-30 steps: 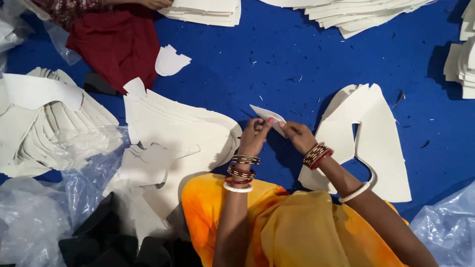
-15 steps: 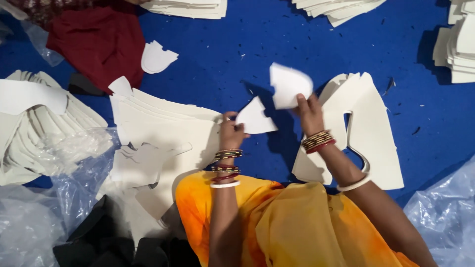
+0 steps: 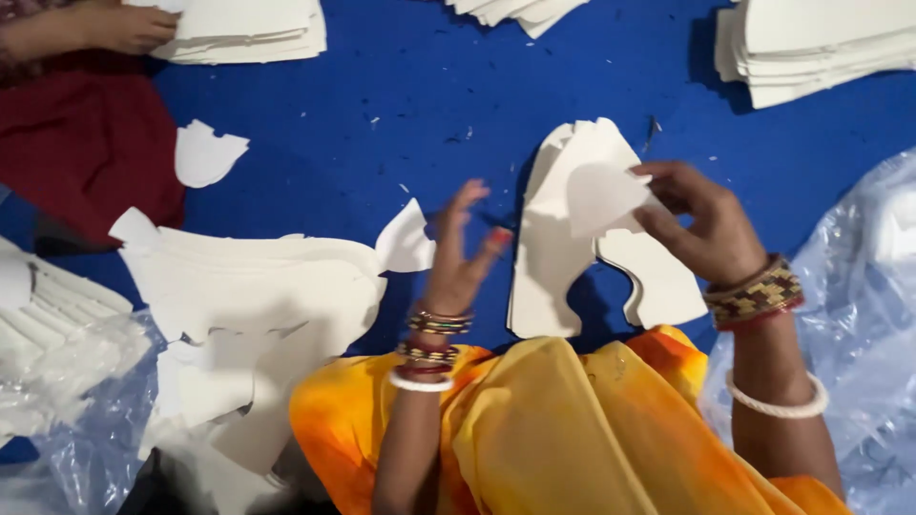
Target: Sorting and matching various white fabric components for shoe manufacturing on a floor mat.
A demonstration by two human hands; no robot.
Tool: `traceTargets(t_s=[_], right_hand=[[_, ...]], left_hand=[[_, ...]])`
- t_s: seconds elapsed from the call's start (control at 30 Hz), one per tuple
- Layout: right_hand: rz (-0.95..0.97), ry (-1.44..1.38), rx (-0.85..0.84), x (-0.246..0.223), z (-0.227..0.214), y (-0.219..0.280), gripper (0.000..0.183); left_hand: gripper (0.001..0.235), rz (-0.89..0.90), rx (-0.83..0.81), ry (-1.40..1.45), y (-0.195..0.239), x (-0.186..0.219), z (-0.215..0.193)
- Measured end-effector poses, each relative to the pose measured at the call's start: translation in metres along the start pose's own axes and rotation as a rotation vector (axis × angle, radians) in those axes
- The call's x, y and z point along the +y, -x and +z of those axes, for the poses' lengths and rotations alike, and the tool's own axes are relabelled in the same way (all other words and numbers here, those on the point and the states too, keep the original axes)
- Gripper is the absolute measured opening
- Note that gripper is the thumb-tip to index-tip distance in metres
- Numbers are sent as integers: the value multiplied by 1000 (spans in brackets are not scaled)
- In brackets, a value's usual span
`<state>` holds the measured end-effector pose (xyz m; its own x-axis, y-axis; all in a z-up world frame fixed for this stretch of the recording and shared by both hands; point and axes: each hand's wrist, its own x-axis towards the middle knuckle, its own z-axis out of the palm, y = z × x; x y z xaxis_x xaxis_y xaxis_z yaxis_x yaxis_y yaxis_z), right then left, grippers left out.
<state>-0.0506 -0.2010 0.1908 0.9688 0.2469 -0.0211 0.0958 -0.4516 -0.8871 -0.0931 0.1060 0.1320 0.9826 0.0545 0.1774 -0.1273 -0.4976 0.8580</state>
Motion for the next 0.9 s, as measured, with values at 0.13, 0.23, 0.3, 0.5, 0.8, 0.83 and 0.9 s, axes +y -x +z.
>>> traceTargets(t_s=[0.13, 0.23, 0.3, 0.5, 0.8, 0.83, 0.9], right_hand=[[94, -419, -51, 62, 18, -11, 32], [82, -478, 72, 97, 32, -29, 33], [135, -404, 108, 114, 38, -41, 34], [281, -179, 174, 138, 62, -70, 34], [334, 20, 219, 144, 71, -79, 36], [315, 65, 226, 146, 73, -79, 35], [300, 100, 238, 148, 75, -81, 35]], left_hand=[[58, -65, -239, 468, -13, -9, 91], [35, -196, -203, 480, -38, -27, 119], [32, -191, -175, 387, -51, -40, 135], [31, -161, -64, 232, -69, -91, 158], [38, -181, -44, 274, -67, -94, 161], [38, -191, -26, 272, -66, -96, 162], [38, -194, -8, 265, -69, -98, 164]])
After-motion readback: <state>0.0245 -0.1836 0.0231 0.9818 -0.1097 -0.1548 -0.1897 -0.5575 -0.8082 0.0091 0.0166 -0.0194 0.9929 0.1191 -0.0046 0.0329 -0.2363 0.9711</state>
